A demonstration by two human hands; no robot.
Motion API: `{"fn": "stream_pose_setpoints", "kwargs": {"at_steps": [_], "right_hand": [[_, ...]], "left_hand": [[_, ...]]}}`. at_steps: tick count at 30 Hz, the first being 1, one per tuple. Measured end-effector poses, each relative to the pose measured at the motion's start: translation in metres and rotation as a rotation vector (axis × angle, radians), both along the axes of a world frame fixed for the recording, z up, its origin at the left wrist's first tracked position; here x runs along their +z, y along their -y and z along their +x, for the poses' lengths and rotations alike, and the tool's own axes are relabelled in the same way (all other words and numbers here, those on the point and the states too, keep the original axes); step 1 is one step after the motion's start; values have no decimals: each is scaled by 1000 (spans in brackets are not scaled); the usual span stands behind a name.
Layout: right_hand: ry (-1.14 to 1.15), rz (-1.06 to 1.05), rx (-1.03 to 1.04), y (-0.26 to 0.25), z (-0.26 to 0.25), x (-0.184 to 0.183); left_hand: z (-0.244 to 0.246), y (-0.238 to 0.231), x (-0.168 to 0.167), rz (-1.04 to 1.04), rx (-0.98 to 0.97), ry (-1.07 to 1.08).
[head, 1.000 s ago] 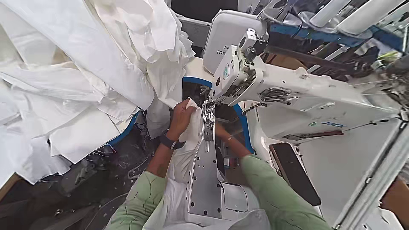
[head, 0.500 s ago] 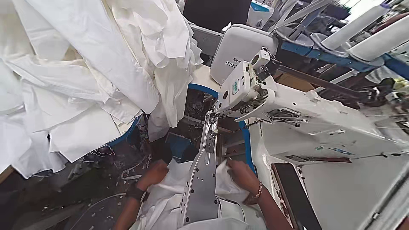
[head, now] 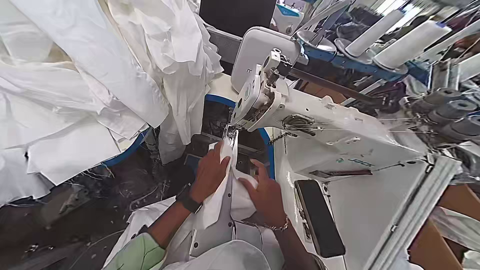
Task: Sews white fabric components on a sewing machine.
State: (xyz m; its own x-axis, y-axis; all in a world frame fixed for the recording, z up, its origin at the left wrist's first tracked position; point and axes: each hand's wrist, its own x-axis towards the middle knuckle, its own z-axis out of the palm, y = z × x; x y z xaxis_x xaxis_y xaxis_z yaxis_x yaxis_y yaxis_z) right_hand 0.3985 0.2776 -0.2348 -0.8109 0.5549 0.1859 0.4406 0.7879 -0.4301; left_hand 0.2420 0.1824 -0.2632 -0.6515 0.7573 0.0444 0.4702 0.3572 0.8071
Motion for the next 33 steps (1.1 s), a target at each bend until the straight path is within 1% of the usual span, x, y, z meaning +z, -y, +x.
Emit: {"fn": "stream_pose_setpoints", "kwargs": {"at_steps": [1,2,3,5,6,7,8,10,11,12,14,16,17,19,23,24,27,29,31,32,33], "right_hand": [[74,-105,-66,-19,0,6],[87,-163,-73,-32,-4,7],[64,-170,-53,-35,-10,7],[33,-112,-41,-27,-33,13],[51,-75,-61,-19,-45,17],[80,-32,-79,-10,-53,19],[54,34,-64,-2,-53,15],[-123,195,33,-1,-45,-1],[-199,222,93,-6,-40,-8],[-237,191,150,-11,-36,-12],[-234,38,246,-21,-32,-17],[-180,-121,313,-29,-35,-18],[-156,-167,333,-31,-35,-18],[-113,-197,362,-31,-33,-15],[-49,-138,410,-21,-24,-8],[-31,-138,412,-19,-24,-6],[-32,-175,391,-15,-31,-5],[-105,-318,394,-18,-44,-8],[-184,-528,376,-21,-57,-10],[-209,-596,349,-20,-61,-10],[-233,-612,324,-18,-60,-9]], "left_hand": [[3,5,3,-90,-18,-17],[4,9,4,-159,-36,-42],[4,12,5,-210,-59,-58],[-1,3,9,-268,-93,-38],[-5,-2,12,-257,-95,-34],[-8,-4,12,-206,-81,-48],[-7,-2,10,-122,-63,-93],[-5,7,4,-5,-88,-180],[-4,11,-2,47,-113,-249],[-3,15,-9,93,-126,-325],[-4,18,-17,139,-143,-425],[-9,14,-24,180,-169,-436],[-12,10,-28,213,-177,-426],[-19,2,-31,226,-177,-430],[-15,5,-23,199,-170,-526],[-12,8,-23,208,-182,-491],[-10,14,-20,236,-229,-281],[-10,14,-19,302,-219,-213],[-10,12,-20,360,-219,-227],[-11,11,-19,360,-233,-228],[-11,10,-18,347,-246,-214]]}}
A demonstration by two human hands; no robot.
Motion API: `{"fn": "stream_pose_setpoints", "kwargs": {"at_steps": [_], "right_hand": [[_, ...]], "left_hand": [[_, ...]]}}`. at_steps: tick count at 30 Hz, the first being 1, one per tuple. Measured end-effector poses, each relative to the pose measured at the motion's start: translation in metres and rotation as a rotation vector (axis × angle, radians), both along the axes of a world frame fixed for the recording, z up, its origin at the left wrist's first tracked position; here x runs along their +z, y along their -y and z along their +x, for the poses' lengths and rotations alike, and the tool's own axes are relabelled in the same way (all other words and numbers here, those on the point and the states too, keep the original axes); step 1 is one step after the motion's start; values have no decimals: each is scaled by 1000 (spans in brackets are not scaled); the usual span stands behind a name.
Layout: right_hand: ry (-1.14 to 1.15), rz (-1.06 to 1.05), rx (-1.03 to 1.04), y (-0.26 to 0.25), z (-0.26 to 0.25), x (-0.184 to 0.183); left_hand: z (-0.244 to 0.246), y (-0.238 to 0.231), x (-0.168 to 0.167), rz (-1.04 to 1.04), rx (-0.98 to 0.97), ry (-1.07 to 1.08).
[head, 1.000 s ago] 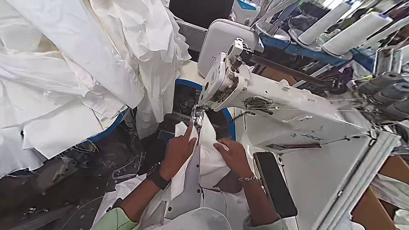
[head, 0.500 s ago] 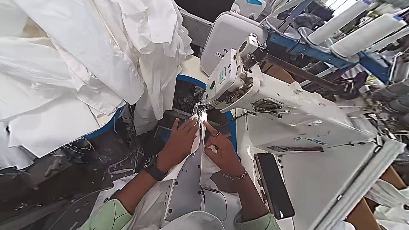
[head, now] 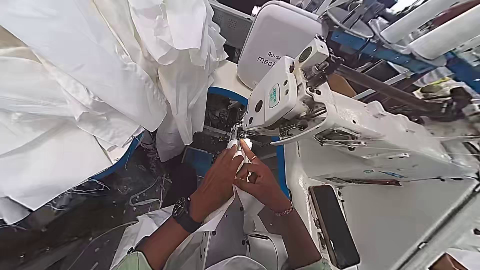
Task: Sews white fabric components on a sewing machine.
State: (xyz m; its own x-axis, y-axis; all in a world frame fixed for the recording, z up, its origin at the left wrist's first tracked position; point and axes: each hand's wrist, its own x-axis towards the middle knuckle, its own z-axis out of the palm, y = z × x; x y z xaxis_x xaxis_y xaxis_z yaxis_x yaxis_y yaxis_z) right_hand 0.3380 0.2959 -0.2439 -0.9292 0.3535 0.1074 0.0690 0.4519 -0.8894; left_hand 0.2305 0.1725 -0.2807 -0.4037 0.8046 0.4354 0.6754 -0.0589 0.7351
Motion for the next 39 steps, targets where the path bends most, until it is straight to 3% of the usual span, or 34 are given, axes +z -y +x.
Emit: {"fn": "stream_pose_setpoints", "kwargs": {"at_steps": [10,20,22,24,26,28,29,32,35,37,39], "right_hand": [[-45,25,-112,5,5,-5],[-87,562,-393,36,-14,-7],[12,654,-403,43,-1,5],[293,617,-339,49,35,34],[498,512,-247,39,79,34],[640,283,-103,15,118,11],[619,290,-48,11,124,8],[458,703,92,68,91,48],[742,714,157,128,71,55],[726,755,38,110,67,65],[670,851,-49,110,74,82]], "left_hand": [[2,-7,-1,-15,55,28],[-13,-32,-3,14,201,137],[-15,-20,4,-21,188,146],[-18,18,27,-264,-21,326],[-16,59,43,-452,-234,344],[3,88,38,-363,-189,158],[9,90,31,-253,-136,101],[23,62,5,4,0,42],[40,56,5,-121,92,154],[25,57,25,-234,61,268],[29,74,22,-296,-41,344]]}}
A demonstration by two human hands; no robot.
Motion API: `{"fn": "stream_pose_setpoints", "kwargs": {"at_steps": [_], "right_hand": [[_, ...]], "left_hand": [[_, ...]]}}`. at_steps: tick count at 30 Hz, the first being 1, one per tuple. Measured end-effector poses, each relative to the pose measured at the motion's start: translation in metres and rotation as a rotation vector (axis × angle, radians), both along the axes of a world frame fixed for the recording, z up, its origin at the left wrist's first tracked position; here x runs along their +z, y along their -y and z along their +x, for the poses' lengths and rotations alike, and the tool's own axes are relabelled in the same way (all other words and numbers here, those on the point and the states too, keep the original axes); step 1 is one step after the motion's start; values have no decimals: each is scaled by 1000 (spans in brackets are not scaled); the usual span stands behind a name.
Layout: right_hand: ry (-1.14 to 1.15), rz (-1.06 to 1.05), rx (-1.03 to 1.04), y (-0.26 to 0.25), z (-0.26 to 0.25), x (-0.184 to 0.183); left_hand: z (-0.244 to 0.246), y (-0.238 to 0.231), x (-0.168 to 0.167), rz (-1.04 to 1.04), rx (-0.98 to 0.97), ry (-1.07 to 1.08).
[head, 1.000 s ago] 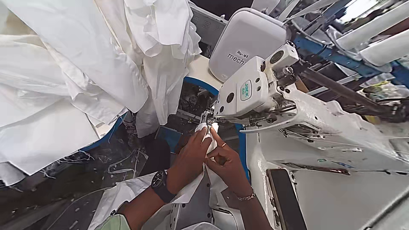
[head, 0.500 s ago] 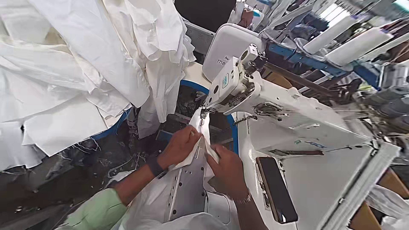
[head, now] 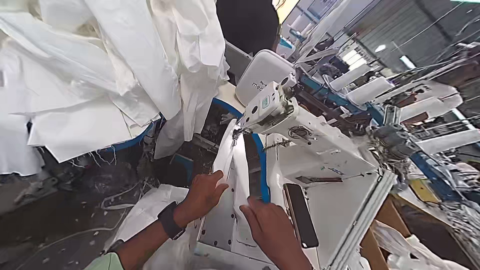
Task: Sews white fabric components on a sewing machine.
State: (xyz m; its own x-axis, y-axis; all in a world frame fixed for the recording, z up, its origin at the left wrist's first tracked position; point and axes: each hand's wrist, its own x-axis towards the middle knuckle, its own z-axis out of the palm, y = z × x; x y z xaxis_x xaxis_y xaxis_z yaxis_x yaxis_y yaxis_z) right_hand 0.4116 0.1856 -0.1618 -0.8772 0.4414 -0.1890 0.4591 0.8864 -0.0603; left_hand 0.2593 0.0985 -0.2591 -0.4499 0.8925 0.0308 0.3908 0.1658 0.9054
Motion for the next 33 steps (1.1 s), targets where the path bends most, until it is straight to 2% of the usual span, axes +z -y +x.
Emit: {"fn": "stream_pose_setpoints", "kwargs": {"at_steps": [2,4,6,7,10,11,13,16,18,20,22,26,29,31,33], "right_hand": [[90,-15,-21,0,-10,10],[184,-77,-48,-10,-23,5],[288,-142,-101,-21,-30,1],[318,-148,-105,-23,-34,2],[339,-131,-37,-24,-43,12],[344,-156,-16,-29,-42,12],[382,-210,-11,-41,-42,9],[296,-207,20,-46,-41,5],[238,-220,40,-45,-42,2],[201,-292,60,-54,-40,-3],[199,-330,62,-57,-34,-8],[196,-245,54,-48,-37,-1],[287,-288,-10,-56,-34,-7],[237,-201,0,-51,-32,-7],[116,-20,85,-33,-33,-3]], "left_hand": [[5,4,-12,122,0,-49],[3,-8,-26,360,129,-171],[0,-21,-32,425,186,-190],[-2,-22,-28,351,158,-173],[-19,-10,12,-83,-135,-10],[-21,-5,17,-118,-187,12],[-19,7,10,-3,-176,-23],[-7,2,-19,297,-30,-155],[-9,-9,-24,353,9,-203],[-17,-18,-18,306,1,-225],[-23,-16,-8,173,-74,-172],[-33,-14,12,-3,-229,-105],[-40,-16,5,42,-247,-117],[-42,-21,-5,102,-233,-140],[-40,-24,2,32,-215,-148]]}}
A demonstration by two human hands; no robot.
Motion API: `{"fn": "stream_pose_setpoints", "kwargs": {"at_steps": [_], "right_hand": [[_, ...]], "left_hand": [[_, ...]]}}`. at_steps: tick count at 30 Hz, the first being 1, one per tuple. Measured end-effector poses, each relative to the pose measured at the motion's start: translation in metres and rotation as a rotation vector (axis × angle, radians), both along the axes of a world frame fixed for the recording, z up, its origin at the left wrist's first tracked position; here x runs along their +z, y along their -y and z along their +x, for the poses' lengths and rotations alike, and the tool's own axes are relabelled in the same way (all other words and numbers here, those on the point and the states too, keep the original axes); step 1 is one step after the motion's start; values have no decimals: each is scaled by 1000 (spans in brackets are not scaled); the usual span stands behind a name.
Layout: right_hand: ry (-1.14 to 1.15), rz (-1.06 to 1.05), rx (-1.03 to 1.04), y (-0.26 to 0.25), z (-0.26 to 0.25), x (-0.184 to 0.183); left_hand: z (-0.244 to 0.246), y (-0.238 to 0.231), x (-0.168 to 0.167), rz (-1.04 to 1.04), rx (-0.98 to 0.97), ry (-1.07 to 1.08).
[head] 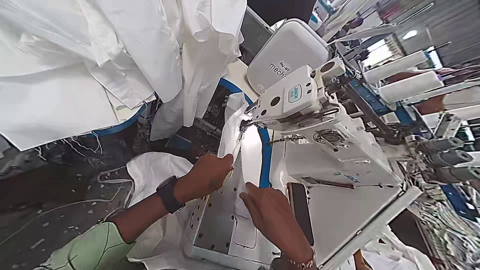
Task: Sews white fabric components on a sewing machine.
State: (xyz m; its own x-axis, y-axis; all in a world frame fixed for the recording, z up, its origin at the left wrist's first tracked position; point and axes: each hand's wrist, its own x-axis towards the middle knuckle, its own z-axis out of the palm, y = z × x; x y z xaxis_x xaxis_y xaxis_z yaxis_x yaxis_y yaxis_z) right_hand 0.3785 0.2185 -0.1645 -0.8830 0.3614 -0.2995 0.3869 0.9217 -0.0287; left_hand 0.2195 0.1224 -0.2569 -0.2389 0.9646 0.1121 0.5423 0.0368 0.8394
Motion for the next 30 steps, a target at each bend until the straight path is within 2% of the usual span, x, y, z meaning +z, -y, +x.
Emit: {"fn": "stream_pose_setpoints", "kwargs": {"at_steps": [2,5,8,10,16,19,22,23,25,26,28,30], "right_hand": [[-89,94,-6,19,2,-5],[-247,269,-69,25,2,-14],[-316,514,-6,41,-11,-23],[-330,587,18,45,-25,-30],[-306,540,-51,29,-48,-34],[-220,299,-221,14,-62,-26],[-143,60,-322,-7,-37,-20],[-93,-1,-319,-16,-22,-20],[73,-199,-299,-44,0,-33],[149,-340,-272,-62,2,-43],[110,-641,-92,-84,11,-61],[-30,-778,177,-83,12,-37]], "left_hand": [[5,7,14,-91,1,-14],[16,18,12,29,59,-94],[36,16,-6,229,230,-268],[39,10,-14,329,350,-314],[41,-17,-33,407,445,14],[31,-27,-25,289,425,197],[-1,-14,2,-75,226,371],[-17,-8,2,-150,147,375],[-50,-9,-22,-237,-35,330],[-69,-16,-36,-257,-113,300],[-91,-28,-44,-266,-175,263],[-103,-29,-11,-189,-134,254]]}}
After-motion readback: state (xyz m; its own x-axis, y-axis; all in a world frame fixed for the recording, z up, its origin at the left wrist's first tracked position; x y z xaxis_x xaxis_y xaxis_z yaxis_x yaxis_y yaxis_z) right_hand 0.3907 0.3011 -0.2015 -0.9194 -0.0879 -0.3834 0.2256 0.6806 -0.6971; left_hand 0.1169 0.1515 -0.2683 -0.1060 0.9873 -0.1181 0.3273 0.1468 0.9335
